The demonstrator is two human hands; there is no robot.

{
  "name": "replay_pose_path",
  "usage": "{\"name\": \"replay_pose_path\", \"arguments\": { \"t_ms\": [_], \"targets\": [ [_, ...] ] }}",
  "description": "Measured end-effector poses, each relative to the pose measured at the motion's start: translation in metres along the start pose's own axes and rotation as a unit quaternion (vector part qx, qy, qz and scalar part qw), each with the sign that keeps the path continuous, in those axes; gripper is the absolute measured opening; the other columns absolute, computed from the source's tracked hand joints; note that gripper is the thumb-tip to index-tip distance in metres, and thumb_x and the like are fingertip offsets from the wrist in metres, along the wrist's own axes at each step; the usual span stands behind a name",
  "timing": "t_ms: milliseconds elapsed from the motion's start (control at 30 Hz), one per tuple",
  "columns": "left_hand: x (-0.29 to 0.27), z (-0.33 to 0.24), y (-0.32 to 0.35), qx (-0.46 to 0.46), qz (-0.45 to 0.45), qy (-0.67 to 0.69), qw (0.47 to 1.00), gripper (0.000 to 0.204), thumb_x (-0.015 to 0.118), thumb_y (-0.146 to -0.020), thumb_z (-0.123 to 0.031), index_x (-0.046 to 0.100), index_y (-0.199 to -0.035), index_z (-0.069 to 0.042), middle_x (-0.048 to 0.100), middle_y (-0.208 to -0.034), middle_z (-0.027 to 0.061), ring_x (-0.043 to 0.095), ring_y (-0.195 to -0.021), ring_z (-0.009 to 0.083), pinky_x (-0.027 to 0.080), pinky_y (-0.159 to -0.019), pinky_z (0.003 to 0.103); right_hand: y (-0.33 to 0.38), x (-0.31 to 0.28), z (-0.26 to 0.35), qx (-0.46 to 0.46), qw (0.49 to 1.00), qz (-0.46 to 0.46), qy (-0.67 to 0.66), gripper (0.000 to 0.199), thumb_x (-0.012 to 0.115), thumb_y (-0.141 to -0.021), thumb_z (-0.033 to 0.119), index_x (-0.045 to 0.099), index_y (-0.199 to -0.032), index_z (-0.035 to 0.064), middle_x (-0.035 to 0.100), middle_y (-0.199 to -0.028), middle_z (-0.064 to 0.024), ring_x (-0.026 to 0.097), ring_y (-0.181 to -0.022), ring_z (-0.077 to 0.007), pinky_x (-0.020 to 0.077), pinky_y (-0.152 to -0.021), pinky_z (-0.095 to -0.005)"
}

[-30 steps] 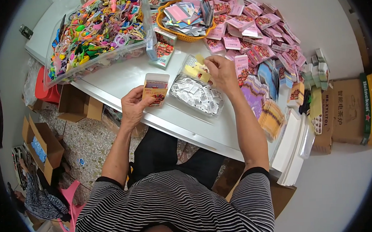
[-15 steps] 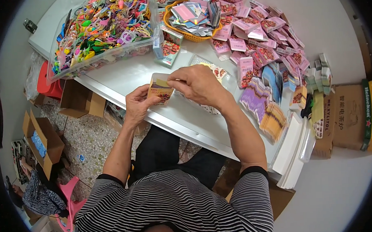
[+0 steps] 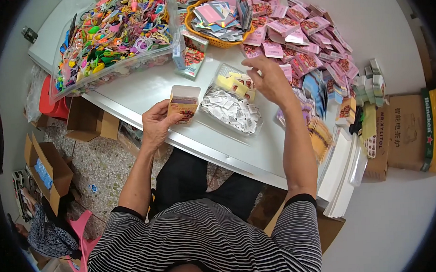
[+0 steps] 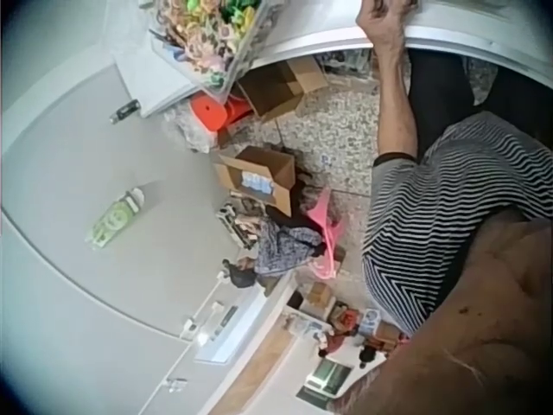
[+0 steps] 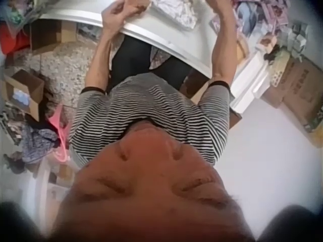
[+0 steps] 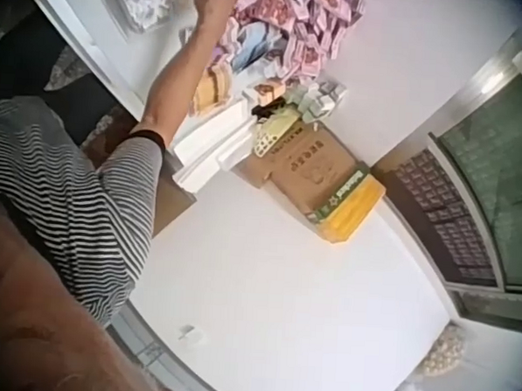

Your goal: Sorting, folding paper inserts, and packing small packets into boxes.

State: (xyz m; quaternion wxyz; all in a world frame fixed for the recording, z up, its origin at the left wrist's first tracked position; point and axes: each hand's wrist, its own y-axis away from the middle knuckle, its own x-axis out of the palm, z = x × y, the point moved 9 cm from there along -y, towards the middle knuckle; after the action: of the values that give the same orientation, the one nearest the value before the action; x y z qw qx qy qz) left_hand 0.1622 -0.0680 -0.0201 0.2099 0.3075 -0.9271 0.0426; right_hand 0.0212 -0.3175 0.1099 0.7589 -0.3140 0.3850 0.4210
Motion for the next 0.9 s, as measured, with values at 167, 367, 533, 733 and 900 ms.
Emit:
{"name": "replay_pose_path", "arguments": {
  "t_ms": [167, 367, 533, 733, 900],
  "targets": [
    [0.004, 0.000, -0.001, -0.006, 0.002, -0.012, 1.000, 0.045, 0.079, -0.084, 0.001, 0.063, -0.125, 0.009, 0.071, -0.114, 0.0174, 0.070, -0.101, 0.0207, 0.062, -0.089, 0.033, 0.010, 0.027, -0.019, -0.045, 0.994, 0.092, 0.040, 0.026, 0.064, -0.093, 0.010, 0.068, -0.118, 0.0027, 0.068, -0.112, -0.0140, 0.065, -0.095, -0.0238, 0.0531, -0.078, -0.0348],
    [0.000, 0.000, 0.001, -0.006, -0.003, -0.019, 1.000, 0.045, 0.080, -0.084, 0.000, 0.063, -0.125, 0.008, 0.072, -0.113, 0.0161, 0.071, -0.099, 0.0198, 0.062, -0.087, 0.032, 0.023, 0.027, 0.009, 0.004, 0.992, 0.119, -0.028, 0.031, 0.070, -0.089, 0.012, 0.069, -0.119, 0.0069, 0.067, -0.113, -0.0153, 0.064, -0.098, -0.0291, 0.0526, -0.086, -0.0403],
    [0.001, -0.005, 0.001, 0.010, -0.016, -0.025, 0.999, 0.045, 0.079, -0.084, -0.002, 0.063, -0.126, 0.007, 0.074, -0.110, 0.0162, 0.072, -0.095, 0.0195, 0.062, -0.079, 0.030, 0.042, 0.043, 0.046, -0.113, 0.986, 0.116, 0.048, 0.035, 0.072, -0.085, 0.011, 0.069, -0.120, 0.0119, 0.055, -0.139, -0.0178, 0.052, -0.127, -0.0366, 0.0440, -0.105, -0.0445],
    [0.002, -0.002, 0.000, -0.007, -0.012, -0.018, 1.000, 0.045, 0.080, -0.084, -0.002, 0.063, -0.125, 0.007, 0.072, -0.112, 0.0160, 0.071, -0.097, 0.0198, 0.062, -0.086, 0.032, 0.042, 0.054, 0.043, -0.128, 0.984, 0.120, 0.038, 0.026, 0.069, -0.088, 0.012, 0.072, -0.114, 0.0088, 0.056, -0.140, -0.0180, 0.051, -0.130, -0.0364, 0.0430, -0.107, -0.0445],
    [0.001, -0.001, 0.001, -0.003, -0.014, -0.010, 1.000, 0.045, 0.079, -0.085, -0.002, 0.063, -0.126, 0.007, 0.072, -0.112, 0.0158, 0.071, -0.097, 0.0196, 0.062, -0.086, 0.033, 0.038, 0.052, 0.039, -0.120, 0.991, 0.057, 0.001, 0.019, 0.068, -0.090, 0.013, 0.074, -0.107, 0.0070, 0.061, -0.133, -0.0169, 0.056, -0.124, -0.0350, 0.0440, -0.105, -0.0431]
  ]
}}
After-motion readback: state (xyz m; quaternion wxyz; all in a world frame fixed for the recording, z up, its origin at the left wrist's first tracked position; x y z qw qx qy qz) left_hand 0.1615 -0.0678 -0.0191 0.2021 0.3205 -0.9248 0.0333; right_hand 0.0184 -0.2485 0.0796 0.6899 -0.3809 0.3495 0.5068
